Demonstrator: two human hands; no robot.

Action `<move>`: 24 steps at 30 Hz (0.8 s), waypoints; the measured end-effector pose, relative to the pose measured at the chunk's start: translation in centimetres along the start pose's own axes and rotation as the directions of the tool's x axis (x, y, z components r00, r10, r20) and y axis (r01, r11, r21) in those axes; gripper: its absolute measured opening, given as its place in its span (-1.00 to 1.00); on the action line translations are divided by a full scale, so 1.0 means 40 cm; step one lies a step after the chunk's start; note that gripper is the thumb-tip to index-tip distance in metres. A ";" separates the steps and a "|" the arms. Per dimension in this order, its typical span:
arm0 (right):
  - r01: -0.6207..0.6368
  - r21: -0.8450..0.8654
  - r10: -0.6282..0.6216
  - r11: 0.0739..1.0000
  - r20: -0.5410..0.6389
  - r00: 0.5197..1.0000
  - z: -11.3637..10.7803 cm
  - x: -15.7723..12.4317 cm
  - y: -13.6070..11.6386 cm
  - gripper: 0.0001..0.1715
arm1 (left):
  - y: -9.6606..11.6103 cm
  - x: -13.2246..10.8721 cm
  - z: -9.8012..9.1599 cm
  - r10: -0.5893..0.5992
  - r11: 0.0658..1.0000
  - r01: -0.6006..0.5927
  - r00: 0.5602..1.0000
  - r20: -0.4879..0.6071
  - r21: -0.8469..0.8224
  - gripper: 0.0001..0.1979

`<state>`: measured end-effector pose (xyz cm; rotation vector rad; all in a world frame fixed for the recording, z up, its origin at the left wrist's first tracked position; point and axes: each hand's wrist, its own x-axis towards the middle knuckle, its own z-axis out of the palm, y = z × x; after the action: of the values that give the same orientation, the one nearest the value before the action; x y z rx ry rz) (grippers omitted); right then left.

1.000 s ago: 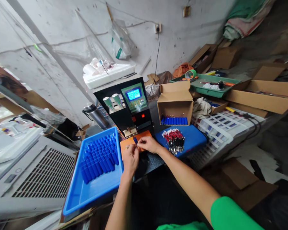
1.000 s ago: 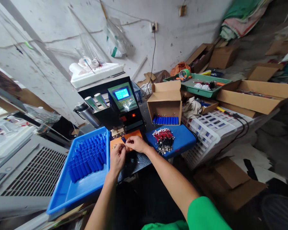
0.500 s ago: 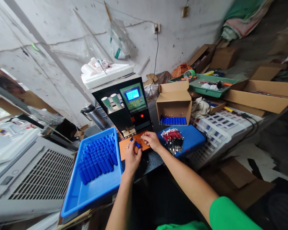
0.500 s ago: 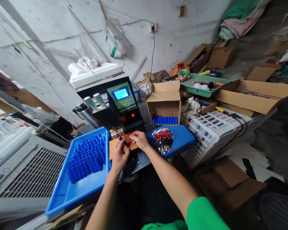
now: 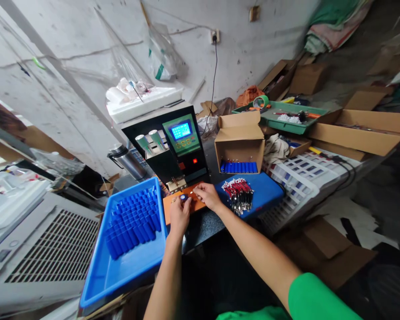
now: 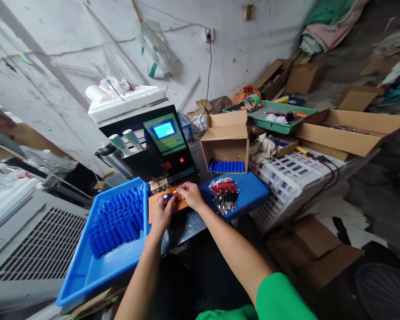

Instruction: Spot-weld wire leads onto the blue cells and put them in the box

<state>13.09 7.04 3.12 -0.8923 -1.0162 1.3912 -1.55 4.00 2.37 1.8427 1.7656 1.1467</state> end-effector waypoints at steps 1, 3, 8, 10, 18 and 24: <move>0.001 -0.006 -0.001 1.000 -0.001 1.000 0.000 0.000 0.000 -0.71 | -0.003 0.003 0.004 -0.008 1.000 0.008 1.000 0.000 -0.003 -0.68; -0.001 -0.012 0.001 1.000 -0.003 1.000 0.002 0.001 -0.002 -0.71 | -0.007 0.003 0.010 -0.025 1.000 0.025 1.000 -0.008 0.017 -0.69; -0.049 0.026 0.049 0.998 -0.003 0.999 0.016 0.000 -0.014 -0.75 | -0.010 -0.007 0.018 -0.010 0.988 0.020 0.998 -0.067 0.150 -0.73; -0.065 0.024 0.065 0.998 0.002 0.998 0.027 0.000 -0.019 -0.75 | -0.008 -0.009 0.019 0.013 0.977 0.003 0.997 -0.075 0.215 -0.74; 0.007 -0.094 -0.007 0.996 0.001 1.000 0.060 0.017 0.003 -0.78 | 0.002 -0.013 0.021 0.018 0.942 0.007 0.997 -0.073 0.335 -0.68; 0.032 -0.285 -0.035 0.958 -0.005 0.999 0.057 0.032 0.021 -0.81 | 0.003 -0.012 0.019 0.008 0.954 0.006 0.999 -0.049 0.298 -0.66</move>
<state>10.56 8.15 3.16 -1.0856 -1.2396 1.2282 -0.85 3.75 1.83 1.9955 2.0618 0.9754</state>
